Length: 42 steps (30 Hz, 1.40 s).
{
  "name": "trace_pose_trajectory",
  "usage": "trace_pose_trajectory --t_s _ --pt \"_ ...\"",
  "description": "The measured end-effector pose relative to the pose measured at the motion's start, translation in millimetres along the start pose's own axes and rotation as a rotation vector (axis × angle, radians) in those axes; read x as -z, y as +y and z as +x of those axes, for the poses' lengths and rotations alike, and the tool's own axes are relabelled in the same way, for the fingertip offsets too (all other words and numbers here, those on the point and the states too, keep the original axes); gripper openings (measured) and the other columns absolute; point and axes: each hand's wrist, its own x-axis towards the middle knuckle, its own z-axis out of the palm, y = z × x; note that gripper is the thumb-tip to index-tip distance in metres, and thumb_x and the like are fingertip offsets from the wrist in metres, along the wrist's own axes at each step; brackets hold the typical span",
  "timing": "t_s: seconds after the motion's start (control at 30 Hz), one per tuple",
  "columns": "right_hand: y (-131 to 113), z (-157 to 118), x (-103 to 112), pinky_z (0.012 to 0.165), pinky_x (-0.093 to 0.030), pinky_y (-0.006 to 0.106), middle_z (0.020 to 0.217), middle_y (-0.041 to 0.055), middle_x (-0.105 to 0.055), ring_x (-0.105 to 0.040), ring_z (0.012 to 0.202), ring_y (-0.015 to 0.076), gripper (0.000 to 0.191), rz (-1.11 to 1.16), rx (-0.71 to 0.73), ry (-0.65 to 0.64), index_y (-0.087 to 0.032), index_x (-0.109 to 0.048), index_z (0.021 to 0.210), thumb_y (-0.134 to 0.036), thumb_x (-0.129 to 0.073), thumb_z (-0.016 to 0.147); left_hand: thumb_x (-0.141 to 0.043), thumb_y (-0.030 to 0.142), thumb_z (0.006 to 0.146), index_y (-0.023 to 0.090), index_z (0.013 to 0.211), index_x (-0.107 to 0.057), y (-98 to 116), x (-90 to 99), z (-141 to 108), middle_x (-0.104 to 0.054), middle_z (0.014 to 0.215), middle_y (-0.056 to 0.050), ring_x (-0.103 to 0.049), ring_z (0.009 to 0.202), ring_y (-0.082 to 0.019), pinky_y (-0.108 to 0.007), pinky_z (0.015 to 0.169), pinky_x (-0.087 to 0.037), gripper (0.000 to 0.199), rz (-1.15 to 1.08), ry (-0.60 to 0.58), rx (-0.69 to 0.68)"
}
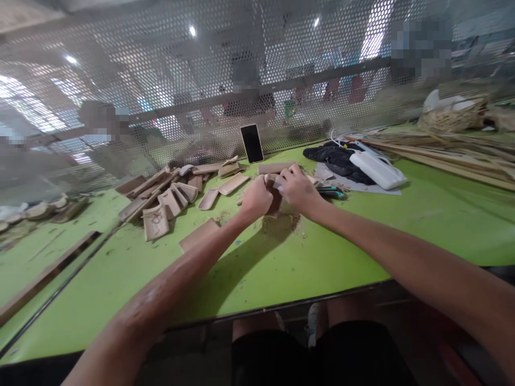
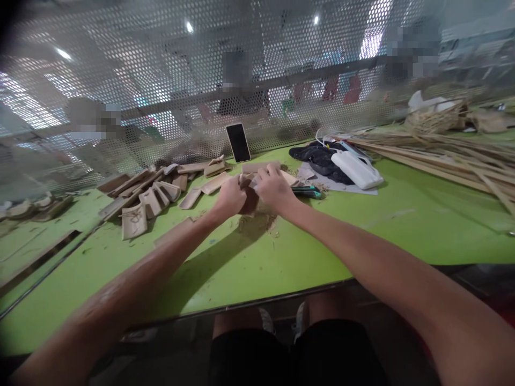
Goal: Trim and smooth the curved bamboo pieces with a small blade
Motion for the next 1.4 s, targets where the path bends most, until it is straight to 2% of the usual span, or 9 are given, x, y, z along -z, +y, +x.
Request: trace_pose_trajectory --t_s 0.07,0.17,0.57,0.8,0.87,1.03,1.17,1.3,1.4 --pt "1 0 -2 0.085 -0.034 0.044 0.100 0.0193 -0.066 -0.042 0.094 0.0310 0.030 -0.008 0.017 0.005 -0.007 -0.073 0.102 -0.012 -0.043 0.099 -0.050 0.005 0.082 0.015 0.092 -0.062 -1 0.0 1 -0.074 0.096 -0.013 -0.068 0.087 -0.026 -0.033 0.075 -0.048 0.019 0.000 0.000 -0.001" --pt "0 0 -2 0.085 -0.035 0.043 0.108 0.0186 -0.065 -0.041 0.098 0.0314 0.032 -0.019 0.080 0.055 -0.007 -0.072 0.108 -0.016 -0.042 0.101 -0.051 0.003 0.079 0.015 0.092 -0.063 -2 0.5 2 -0.074 0.097 -0.013 -0.068 0.088 -0.026 -0.032 0.074 -0.048 0.022 0.008 -0.018 0.010" --pt "-2 0 2 0.085 -0.036 0.045 0.106 0.0206 -0.064 -0.043 0.099 0.0330 0.030 -0.031 -0.010 -0.016 -0.005 -0.071 0.106 -0.016 -0.044 0.099 -0.050 0.004 0.080 0.016 0.091 -0.064 -3 -1.8 1 -0.074 0.094 -0.012 -0.068 0.087 -0.026 -0.033 0.076 -0.049 0.022 -0.013 0.010 0.001" --pt "2 0 -3 0.086 -0.037 0.044 0.100 0.0180 -0.066 -0.043 0.095 0.0318 0.026 -0.044 -0.004 0.020 -0.009 -0.072 0.101 -0.015 -0.047 0.098 -0.048 0.002 0.080 0.018 0.090 -0.061 1 -0.2 -4 -0.073 0.096 -0.012 -0.068 0.088 -0.026 -0.033 0.076 -0.048 0.023 0.028 0.017 0.000" --pt "1 -1 -2 0.087 -0.037 0.044 0.105 0.0185 -0.066 -0.043 0.098 0.0323 0.027 -0.047 0.003 0.037 -0.007 -0.071 0.106 -0.016 -0.047 0.098 -0.049 0.003 0.080 0.019 0.090 -0.061 0 -0.3 -4 -0.074 0.096 -0.011 -0.068 0.089 -0.026 -0.033 0.076 -0.048 0.022 0.027 0.019 -0.011" --pt "-2 -1 2 0.087 -0.036 0.044 0.103 0.0198 -0.066 -0.044 0.098 0.0325 0.030 -0.055 -0.016 -0.028 -0.006 -0.073 0.103 -0.017 -0.045 0.099 -0.049 0.004 0.080 0.019 0.089 -0.061 -1 -0.5 -3 -0.074 0.094 -0.012 -0.068 0.089 -0.027 -0.034 0.075 -0.048 0.021 0.028 0.018 -0.010" --pt "-4 -1 4 0.087 -0.035 0.043 0.111 0.0194 -0.066 -0.044 0.100 0.0320 0.033 -0.069 0.035 0.000 -0.006 -0.072 0.109 -0.017 -0.042 0.101 -0.050 0.004 0.079 0.018 0.092 -0.062 -2 -0.6 -2 -0.074 0.096 -0.012 -0.068 0.091 -0.027 -0.034 0.077 -0.049 0.022 0.018 0.005 0.004" --pt "-4 -1 7 0.087 -0.034 0.045 0.103 0.0177 -0.068 -0.044 0.093 0.0304 0.033 -0.100 0.027 -0.050 -0.009 -0.073 0.105 -0.018 -0.042 0.101 -0.050 0.006 0.081 0.017 0.091 -0.062 -1 -0.1 -3 -0.073 0.095 -0.012 -0.067 0.087 -0.026 -0.034 0.074 -0.048 0.020 -0.004 0.010 -0.003" --pt "-3 -2 8 0.085 -0.033 0.044 0.110 0.0176 -0.067 -0.044 0.092 0.0300 0.035 -0.075 0.030 -0.041 -0.009 -0.071 0.113 -0.022 -0.040 0.104 -0.050 0.005 0.079 0.017 0.093 -0.062 0 0.7 -5 -0.074 0.094 -0.013 -0.067 0.087 -0.027 -0.034 0.074 -0.048 0.021 -0.004 0.011 -0.004"
